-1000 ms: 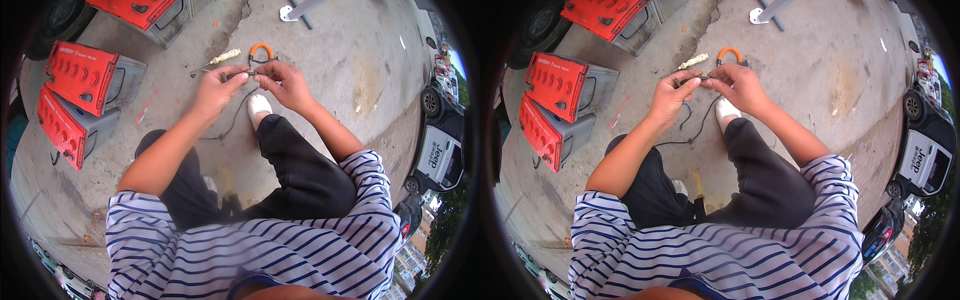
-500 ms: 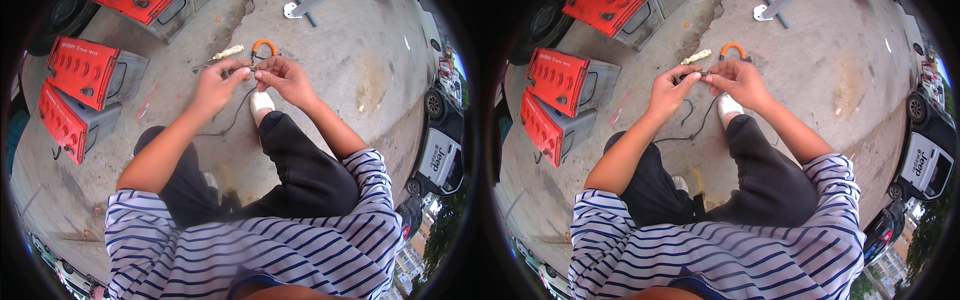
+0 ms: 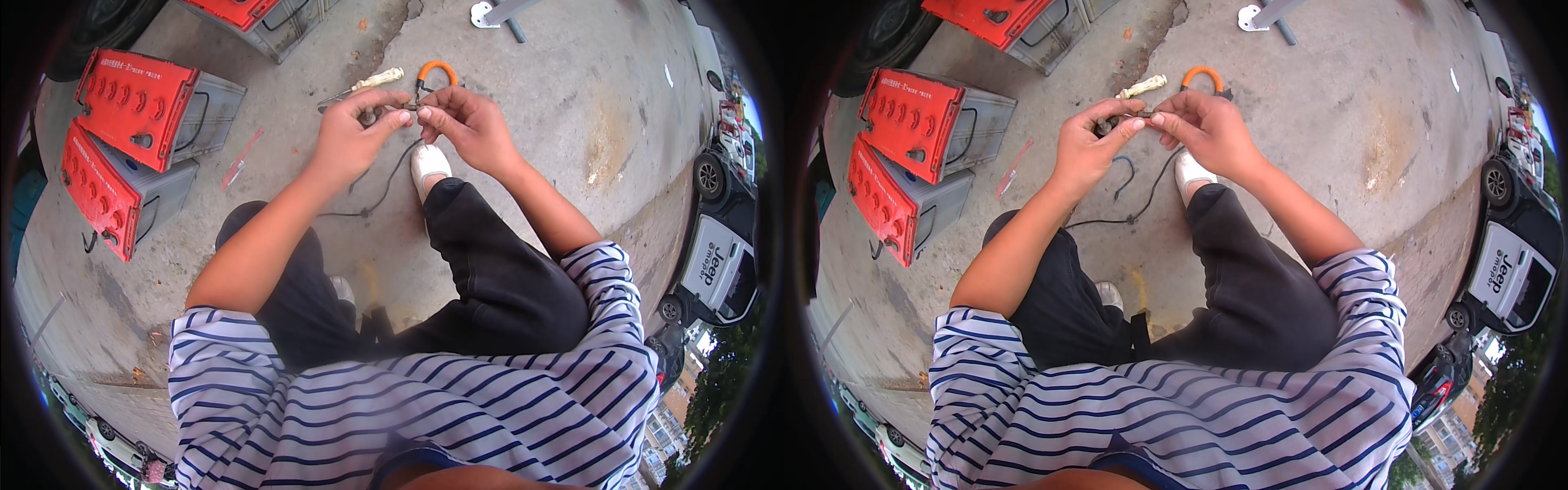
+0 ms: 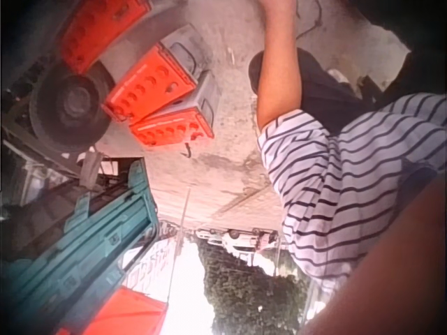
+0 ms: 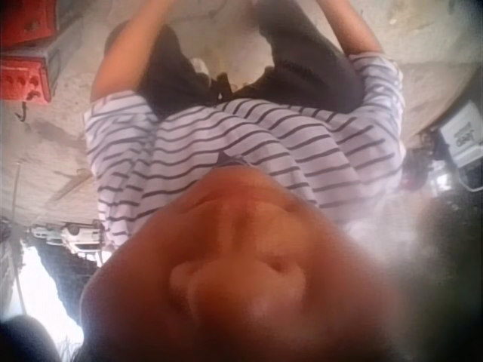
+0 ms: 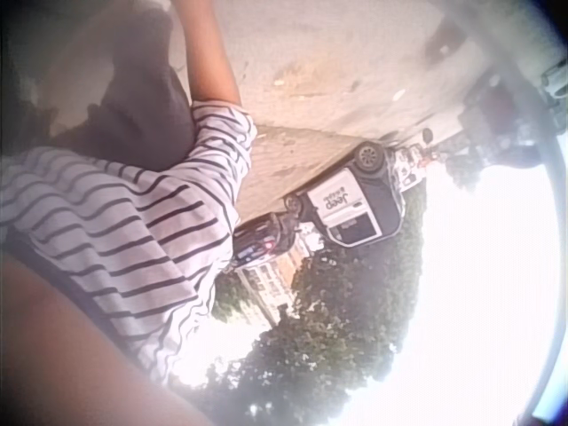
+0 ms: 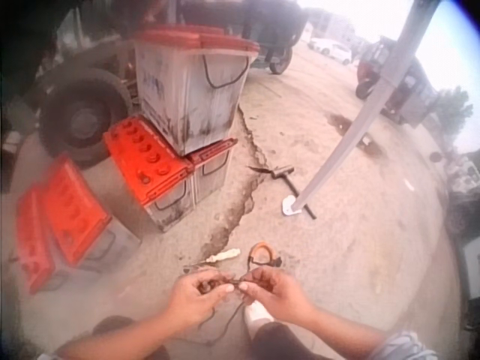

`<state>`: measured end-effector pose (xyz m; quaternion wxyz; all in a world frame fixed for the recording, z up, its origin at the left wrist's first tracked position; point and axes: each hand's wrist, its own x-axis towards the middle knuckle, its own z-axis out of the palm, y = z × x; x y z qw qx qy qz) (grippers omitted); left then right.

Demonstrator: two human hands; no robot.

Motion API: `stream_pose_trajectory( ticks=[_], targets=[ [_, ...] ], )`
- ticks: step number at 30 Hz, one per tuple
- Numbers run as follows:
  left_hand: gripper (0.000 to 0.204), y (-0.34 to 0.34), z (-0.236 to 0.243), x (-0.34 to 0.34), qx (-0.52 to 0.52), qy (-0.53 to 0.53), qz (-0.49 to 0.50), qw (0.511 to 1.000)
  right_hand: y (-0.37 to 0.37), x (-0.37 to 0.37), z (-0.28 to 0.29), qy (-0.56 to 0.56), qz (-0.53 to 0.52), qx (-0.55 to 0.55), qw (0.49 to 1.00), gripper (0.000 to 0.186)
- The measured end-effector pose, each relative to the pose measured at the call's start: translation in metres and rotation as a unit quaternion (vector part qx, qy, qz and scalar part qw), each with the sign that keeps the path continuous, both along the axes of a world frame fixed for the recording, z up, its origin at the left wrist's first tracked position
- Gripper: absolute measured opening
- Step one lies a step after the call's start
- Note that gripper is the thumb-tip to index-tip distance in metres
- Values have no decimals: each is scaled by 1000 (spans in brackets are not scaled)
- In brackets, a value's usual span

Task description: The person squats on the ground and uses pliers and a screwdriver to strip and twist a black wire. They then stand, walk into a workshop, and continue stripping and twisting the wire ends.

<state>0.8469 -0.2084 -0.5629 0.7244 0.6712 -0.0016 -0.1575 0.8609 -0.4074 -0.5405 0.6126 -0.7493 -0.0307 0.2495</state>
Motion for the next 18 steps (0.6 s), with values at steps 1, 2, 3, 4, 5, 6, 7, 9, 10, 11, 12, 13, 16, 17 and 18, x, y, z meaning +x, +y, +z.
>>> stream_pose_trajectory(
  ticks=[1, 2, 3, 4, 5, 6, 7, 9, 10, 11, 12, 13, 16, 17, 18],
  targets=[
    [25, 0, 1, 0, 29, -30, 2, 999, 1, 0, 0, 4, -10, 18, 1000, 23],
    [24, 1, 1, 0, 57, -60, 4, 997, 2, -1, -1, 8, -20, 36, 999, 24],
    [24, 1, 1, 0, 60, -78, 7, 995, 3, -1, -1, 20, -24, 49, 998, 25],
    [23, 1, 2, -1, 63, -97, 9, 993, 4, -2, -1, 32, -28, 63, 997, 25],
    [22, 1, 2, -1, 67, -114, 12, 991, 4, -2, 0, 46, -34, 74, 996, 25],
    [22, 1, 3, -1, 69, -122, 14, 990, 4, -2, 0, 58, -34, 84, 994, 24],
    [23, 1, 4, -1, 71, -128, 16, 989, 3, -1, 0, 71, -37, 91, 993, 24],
    [23, 1, 6, 0, 77, -122, 13, 989, 2, -1, 1, 75, -40, 102, 991, 22],
    [23, 2, 7, 0, 81, -108, 7, 991, 1, -1, 1, 66, -40, 106, 991, 21],
    [23, 2, 8, 0, 85, -97, 4, 992, 0, 0, 1, 53, -35, 116, 991, 20],
    [24, 1, 9, 0, 44, -50, 2, 998, 0, 0, 1, 38, -34, 95, 994, 19],
    [24, 0, 9, 0, 3, -4, 2, 1000, -1, 0, 0, 19, -29, 81, 996, 19],
    [26, -2, 9, 0, -69, 62, 6, 996, -1, -1, -1, -22, -27, 59, 998, 18],
    [27, -2, 9, 0, -82, 76, 11, 994, -1, -1, -1, -33, -29, 54, 998, 18],
    [27, -3, 8, -1, -78, 55, 17, 995, -1, -1, -1, -22, -34, 66, 997, 18]
  ],
)
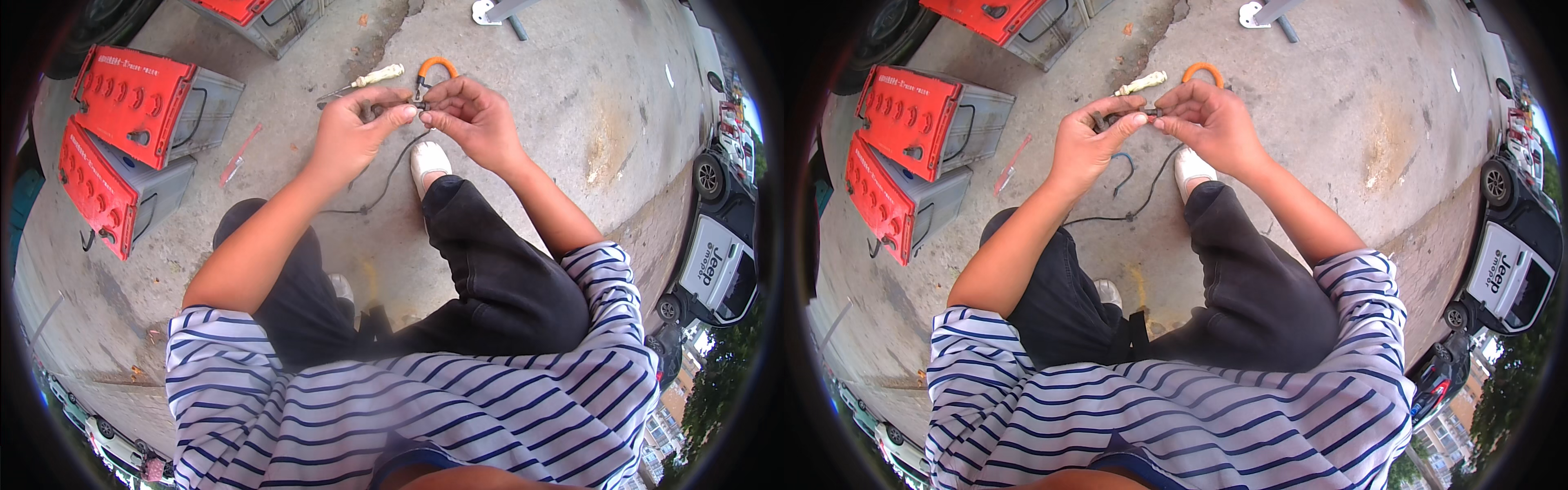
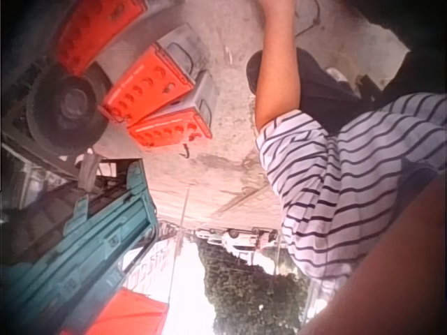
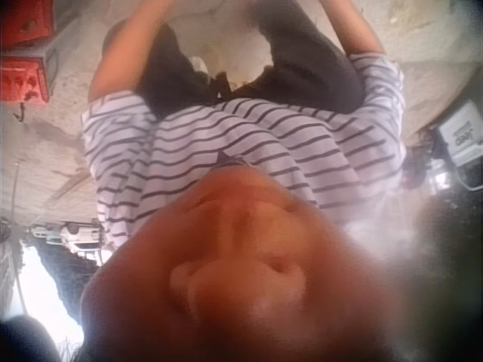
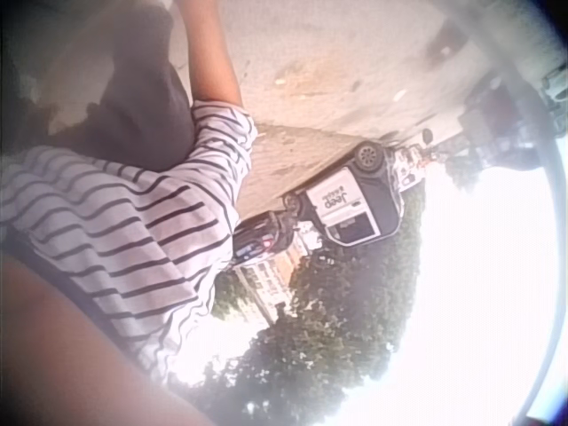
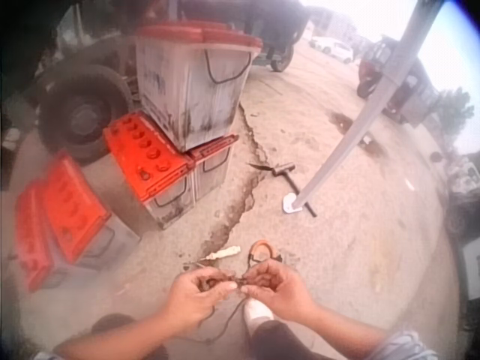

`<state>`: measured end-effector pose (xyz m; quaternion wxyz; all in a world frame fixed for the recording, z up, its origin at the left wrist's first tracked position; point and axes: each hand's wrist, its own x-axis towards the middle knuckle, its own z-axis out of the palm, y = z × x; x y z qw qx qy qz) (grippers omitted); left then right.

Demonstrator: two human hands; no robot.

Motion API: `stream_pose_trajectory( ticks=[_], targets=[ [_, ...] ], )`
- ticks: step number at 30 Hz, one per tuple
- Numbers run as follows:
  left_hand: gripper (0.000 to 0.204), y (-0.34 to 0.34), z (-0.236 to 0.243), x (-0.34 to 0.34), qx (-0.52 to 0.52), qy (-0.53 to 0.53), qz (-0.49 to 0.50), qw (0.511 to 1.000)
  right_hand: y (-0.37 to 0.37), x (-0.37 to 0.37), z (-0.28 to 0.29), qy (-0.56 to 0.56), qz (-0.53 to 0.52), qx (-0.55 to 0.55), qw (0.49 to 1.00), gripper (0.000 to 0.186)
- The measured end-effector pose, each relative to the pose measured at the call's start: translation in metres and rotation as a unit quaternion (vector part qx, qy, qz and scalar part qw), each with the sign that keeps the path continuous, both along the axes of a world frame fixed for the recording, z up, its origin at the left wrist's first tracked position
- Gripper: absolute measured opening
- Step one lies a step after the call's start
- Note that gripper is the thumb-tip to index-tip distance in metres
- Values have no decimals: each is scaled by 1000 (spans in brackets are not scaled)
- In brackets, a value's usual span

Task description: The person squats on the ground and uses pliers and a screwdriver to strip and twist a black wire. They then stand, walk into a workshop, and continue stripping and twisting the wire ends.

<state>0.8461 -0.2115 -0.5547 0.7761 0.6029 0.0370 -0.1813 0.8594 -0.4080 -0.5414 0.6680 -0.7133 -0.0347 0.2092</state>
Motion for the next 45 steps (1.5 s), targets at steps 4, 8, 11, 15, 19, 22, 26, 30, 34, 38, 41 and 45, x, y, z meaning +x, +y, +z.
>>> stream_pose_trajectory(
  ticks=[4, 8, 11, 15, 19, 22, 26, 30, 34, 38, 41, 45],
  targets=[
    [27, 1, 1, -2, 55, -21, 7, 998, -1, 1, 4, 50, 8, 35, 998, 19],
    [25, 0, 6, -3, 104, -154, 32, 982, -2, 4, 7, 152, 3, 88, 984, 21],
    [24, 1, 9, -4, 115, -165, 30, 979, -2, 3, 7, 140, 5, 99, 985, 20],
    [27, 3, 11, -4, 92, -106, 8, 990, -1, 2, 7, 47, 18, 68, 996, 18],
    [30, 7, 14, -5, -3, 32, -16, 999, 2, 3, 12, -132, 48, -69, 988, 19],
    [31, 10, 16, -7, -33, 51, -20, 998, 5, 5, 19, -264, 74, -147, 950, 21],
    [30, 12, 17, -9, -37, 13, -8, 999, 8, 5, 27, -299, 80, -180, 934, 20],
    [28, 13, 19, -12, -4, -35, 16, 999, 11, 3, 32, -245, 88, -203, 944, 14],
    [25, 18, 20, -11, 68, -116, 13, 991, 13, 2, 33, -131, 83, -163, 974, 15],
    [24, 18, 21, -13, 49, -128, 33, 990, 18, 3, 30, -34, 59, -61, 996, 23],
    [24, 19, 22, -12, 122, -163, 36, 978, 18, 4, 28, 75, 57, 19, 995, 28],
    [25, 19, 25, -12, 157, -213, 41, 964, 16, 7, 24, 183, 62, 104, 976, 32]
  ],
)
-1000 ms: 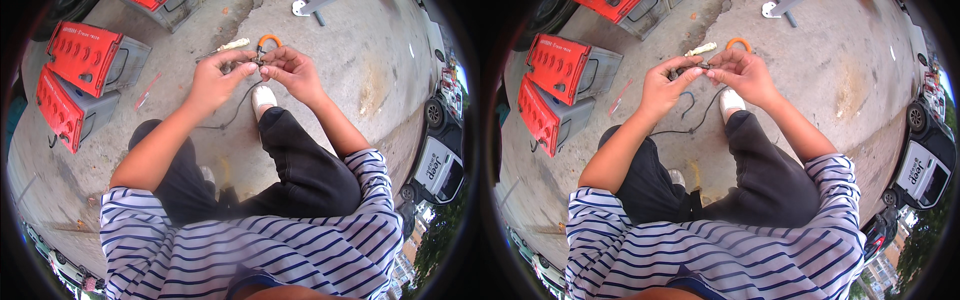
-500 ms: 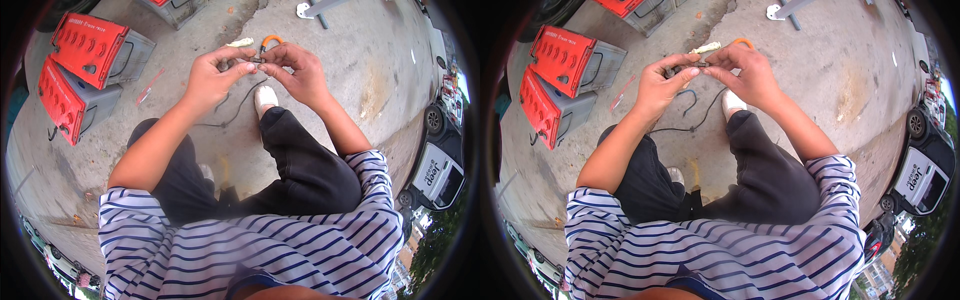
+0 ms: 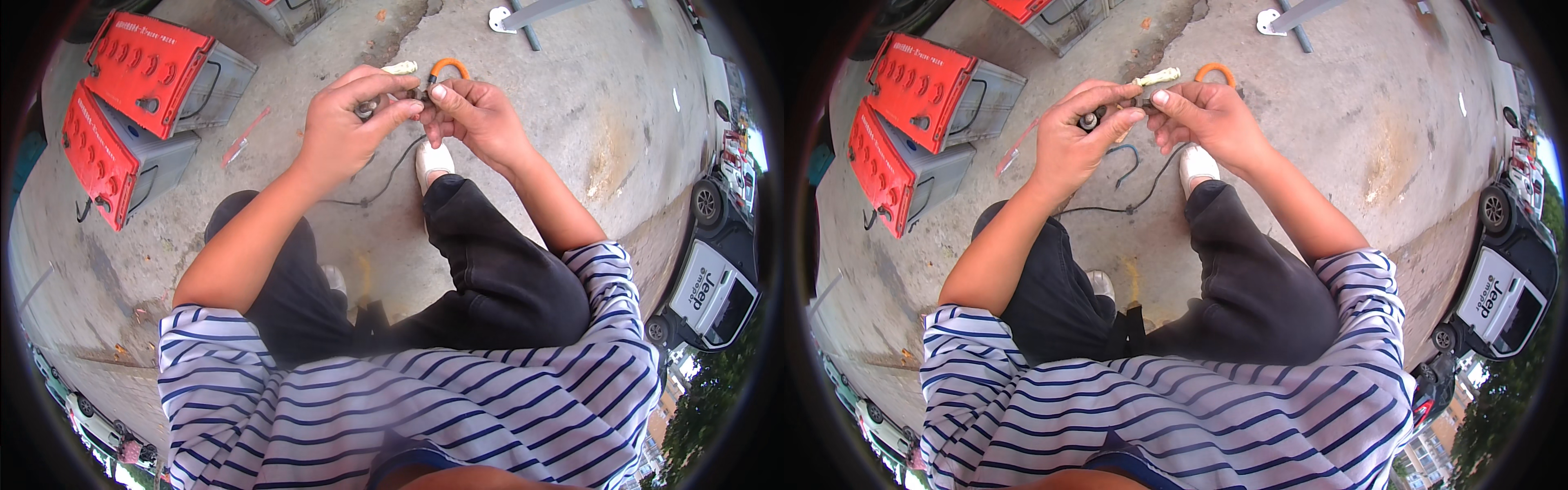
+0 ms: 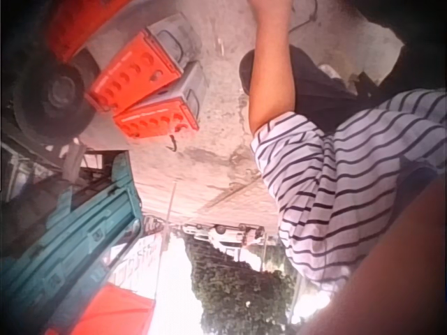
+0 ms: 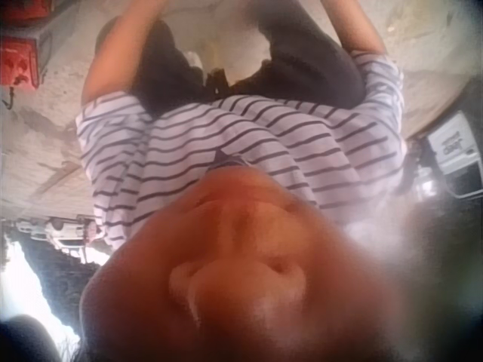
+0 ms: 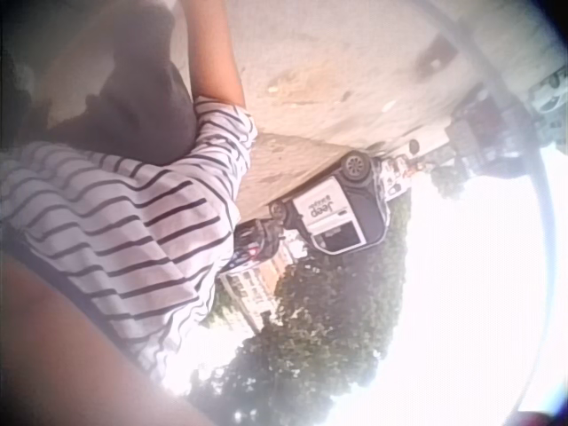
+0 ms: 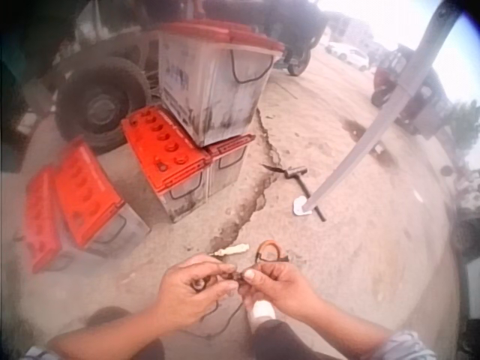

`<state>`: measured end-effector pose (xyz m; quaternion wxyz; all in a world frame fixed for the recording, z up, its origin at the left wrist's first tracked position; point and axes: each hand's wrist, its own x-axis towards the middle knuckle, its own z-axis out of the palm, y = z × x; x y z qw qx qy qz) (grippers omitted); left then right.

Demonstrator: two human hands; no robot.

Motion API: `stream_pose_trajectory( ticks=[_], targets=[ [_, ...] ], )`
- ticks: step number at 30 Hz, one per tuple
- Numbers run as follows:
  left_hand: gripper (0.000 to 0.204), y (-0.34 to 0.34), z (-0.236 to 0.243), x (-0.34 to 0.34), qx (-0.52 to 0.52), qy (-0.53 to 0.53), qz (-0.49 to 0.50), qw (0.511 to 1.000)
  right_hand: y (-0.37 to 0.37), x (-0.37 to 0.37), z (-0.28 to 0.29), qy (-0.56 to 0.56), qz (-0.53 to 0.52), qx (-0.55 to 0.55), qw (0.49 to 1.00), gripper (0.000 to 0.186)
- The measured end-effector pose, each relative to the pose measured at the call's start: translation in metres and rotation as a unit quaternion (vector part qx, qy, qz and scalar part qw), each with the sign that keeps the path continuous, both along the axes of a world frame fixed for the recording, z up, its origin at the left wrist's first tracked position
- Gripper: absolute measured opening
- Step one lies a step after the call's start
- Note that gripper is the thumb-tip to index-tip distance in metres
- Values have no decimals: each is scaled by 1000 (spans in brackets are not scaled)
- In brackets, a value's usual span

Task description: The person squats on the ground and uses pliers and a screwdriver to strip and twist a black wire. They then stand, walk into a workshop, and continue stripping and twisting the wire ends.

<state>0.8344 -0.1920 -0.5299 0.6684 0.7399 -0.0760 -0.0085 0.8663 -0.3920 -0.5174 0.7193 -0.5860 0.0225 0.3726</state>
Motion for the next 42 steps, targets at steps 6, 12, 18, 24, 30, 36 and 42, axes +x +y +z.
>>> stream_pose_trajectory(
  ticks=[6, 12, 18, 24, 30, 36, 42],
  targets=[
    [25, 0, 5, 0, 26, -64, -1, 998, -4, 0, -7, 71, 6, 116, 991, 32],
    [26, 2, 7, -2, 41, -23, -4, 999, -2, -4, -8, 4, -23, 100, 995, 27],
    [24, 4, 5, -1, 36, -27, -15, 999, -2, 0, -5, 15, 16, 62, 998, 25],
    [24, 5, -1, -1, 28, 16, -3, 999, 3, 2, -9, 8, 1, 56, 998, 24],
    [25, 11, 3, 7, -80, 235, 59, 967, 12, 17, -19, -121, 3, 10, 993, 20],
    [32, 30, 9, 12, -21, 202, 90, 975, 21, 28, -17, 4, -20, 88, 996, 28],
    [36, 34, -6, 9, 50, 207, 11, 977, 45, 28, -53, 179, 21, 131, 975, 29]
  ],
)
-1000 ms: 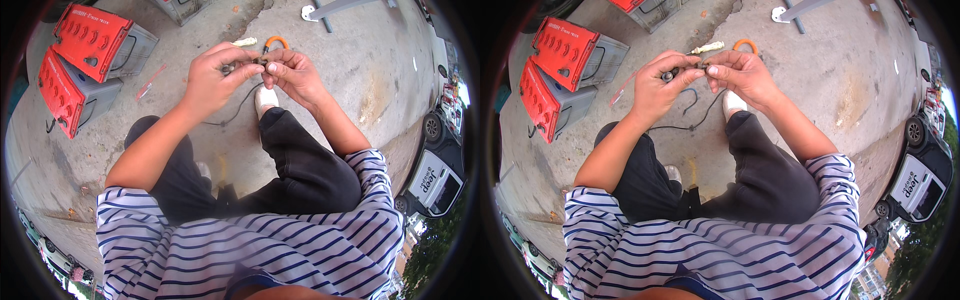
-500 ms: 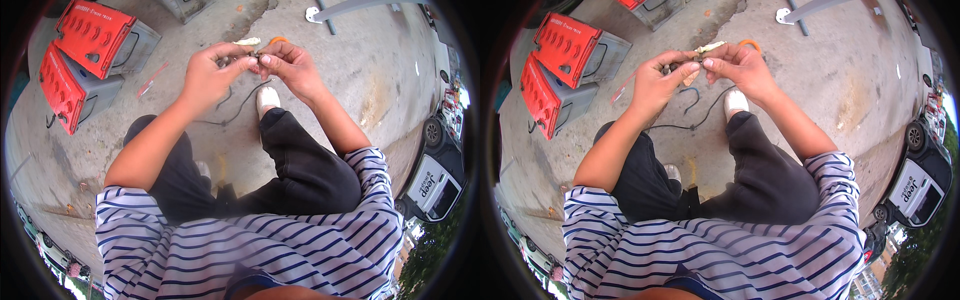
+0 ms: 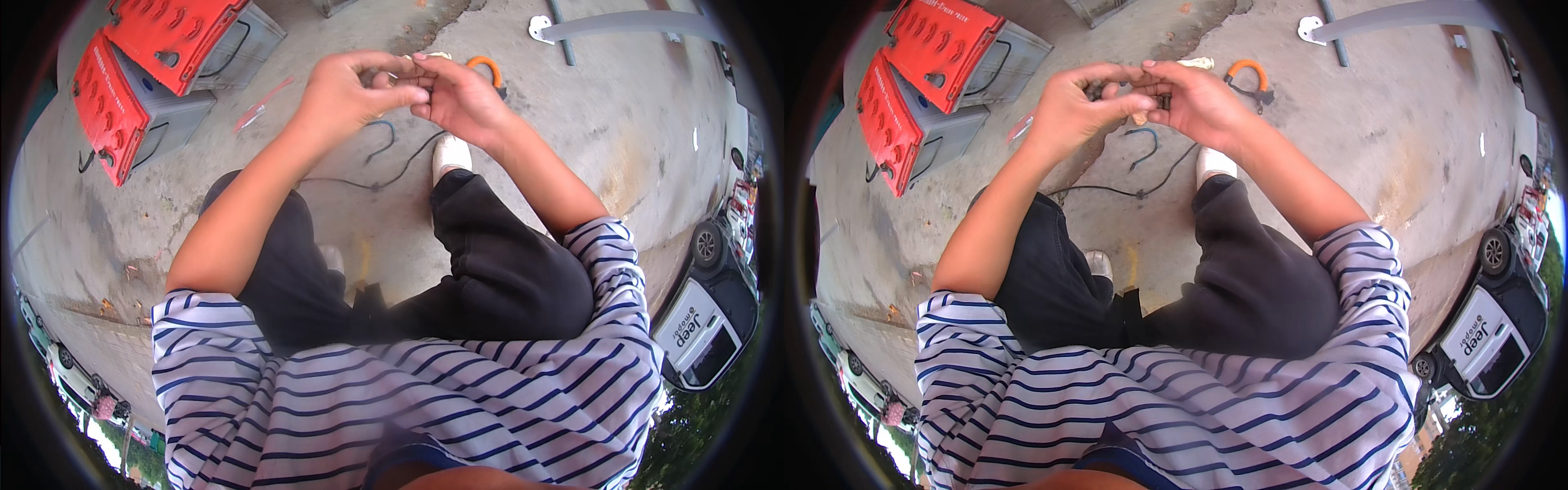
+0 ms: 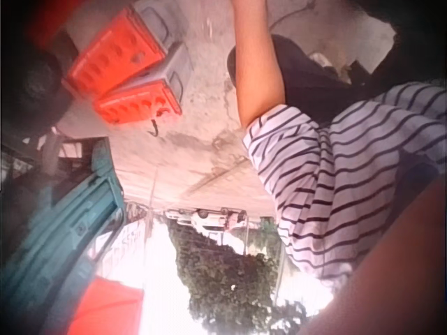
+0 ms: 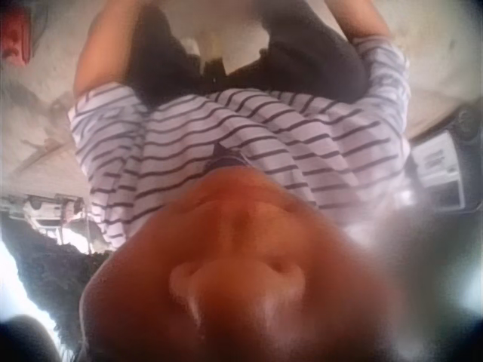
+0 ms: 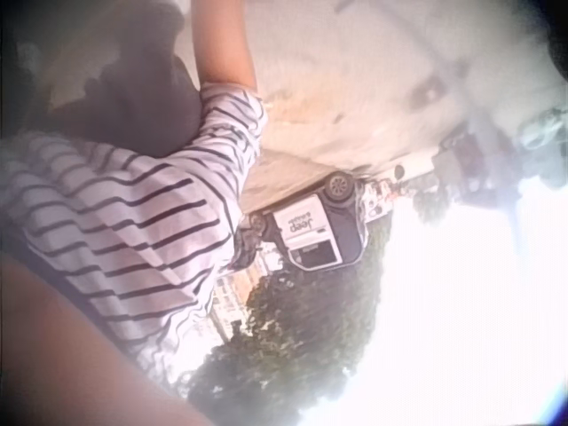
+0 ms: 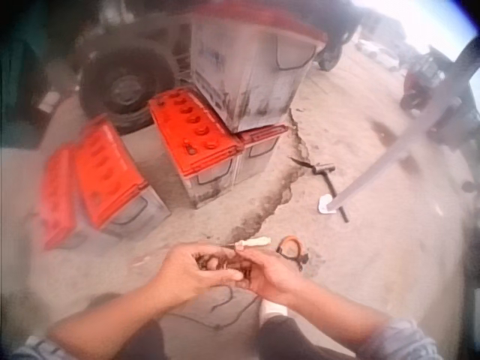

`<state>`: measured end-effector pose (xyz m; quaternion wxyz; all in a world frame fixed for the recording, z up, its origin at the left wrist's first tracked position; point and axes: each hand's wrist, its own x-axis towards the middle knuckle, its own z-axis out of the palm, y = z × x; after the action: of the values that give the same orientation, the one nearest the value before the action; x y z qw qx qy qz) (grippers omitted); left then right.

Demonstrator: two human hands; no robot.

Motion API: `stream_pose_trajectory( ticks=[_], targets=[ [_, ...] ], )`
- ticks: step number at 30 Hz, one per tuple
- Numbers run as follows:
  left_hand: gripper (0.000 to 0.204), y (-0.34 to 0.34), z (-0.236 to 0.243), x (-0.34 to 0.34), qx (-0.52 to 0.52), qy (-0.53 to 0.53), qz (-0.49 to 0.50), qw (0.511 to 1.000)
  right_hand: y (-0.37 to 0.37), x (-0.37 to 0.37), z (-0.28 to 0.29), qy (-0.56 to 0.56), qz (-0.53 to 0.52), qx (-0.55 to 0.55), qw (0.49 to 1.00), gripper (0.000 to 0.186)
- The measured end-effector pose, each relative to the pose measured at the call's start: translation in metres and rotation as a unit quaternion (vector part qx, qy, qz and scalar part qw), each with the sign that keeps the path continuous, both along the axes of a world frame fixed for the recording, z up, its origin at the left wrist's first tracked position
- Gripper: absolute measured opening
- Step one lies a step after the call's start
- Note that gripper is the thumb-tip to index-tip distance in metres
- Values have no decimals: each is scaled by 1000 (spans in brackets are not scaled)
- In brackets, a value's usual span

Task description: The person squats on the ground and uses pliers and a screwdriver to strip and twist a black wire. They then stand, walk into a workshop, and continue stripping and twisting the wire ends.

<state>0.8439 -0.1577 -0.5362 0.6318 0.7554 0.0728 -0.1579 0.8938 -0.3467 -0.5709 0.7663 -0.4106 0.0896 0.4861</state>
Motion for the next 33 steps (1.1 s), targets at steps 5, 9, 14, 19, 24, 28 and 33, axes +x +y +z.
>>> stream_pose_trajectory(
  ticks=[5, 9, 14, 19, 24, 28, 33],
  targets=[
    [38, 45, 6, -1, -80, 98, 203, 971, 9, -7, -98, -337, 243, -359, 836, 29],
    [37, 79, 5, -7, -242, 124, 293, 917, -4, -24, -157, -431, 409, -434, 677, 32],
    [35, 104, 6, -23, -315, 147, 351, 869, 18, -42, -191, -453, 461, -464, 606, 37],
    [34, 114, 11, -31, -316, 146, 379, 857, 39, -52, -212, -492, 499, -486, 523, 34],
    [29, 115, -7, -59, -264, 201, 388, 860, 22, -32, -223, -507, 431, -487, 566, 33],
    [28, 94, -57, -95, -150, 248, 406, 867, 16, -28, -225, -574, 469, -375, 557, 27],
    [33, 55, -159, -158, 132, 369, 352, 850, 25, -19, -231, -525, 391, -290, 698, 19]
  ],
)
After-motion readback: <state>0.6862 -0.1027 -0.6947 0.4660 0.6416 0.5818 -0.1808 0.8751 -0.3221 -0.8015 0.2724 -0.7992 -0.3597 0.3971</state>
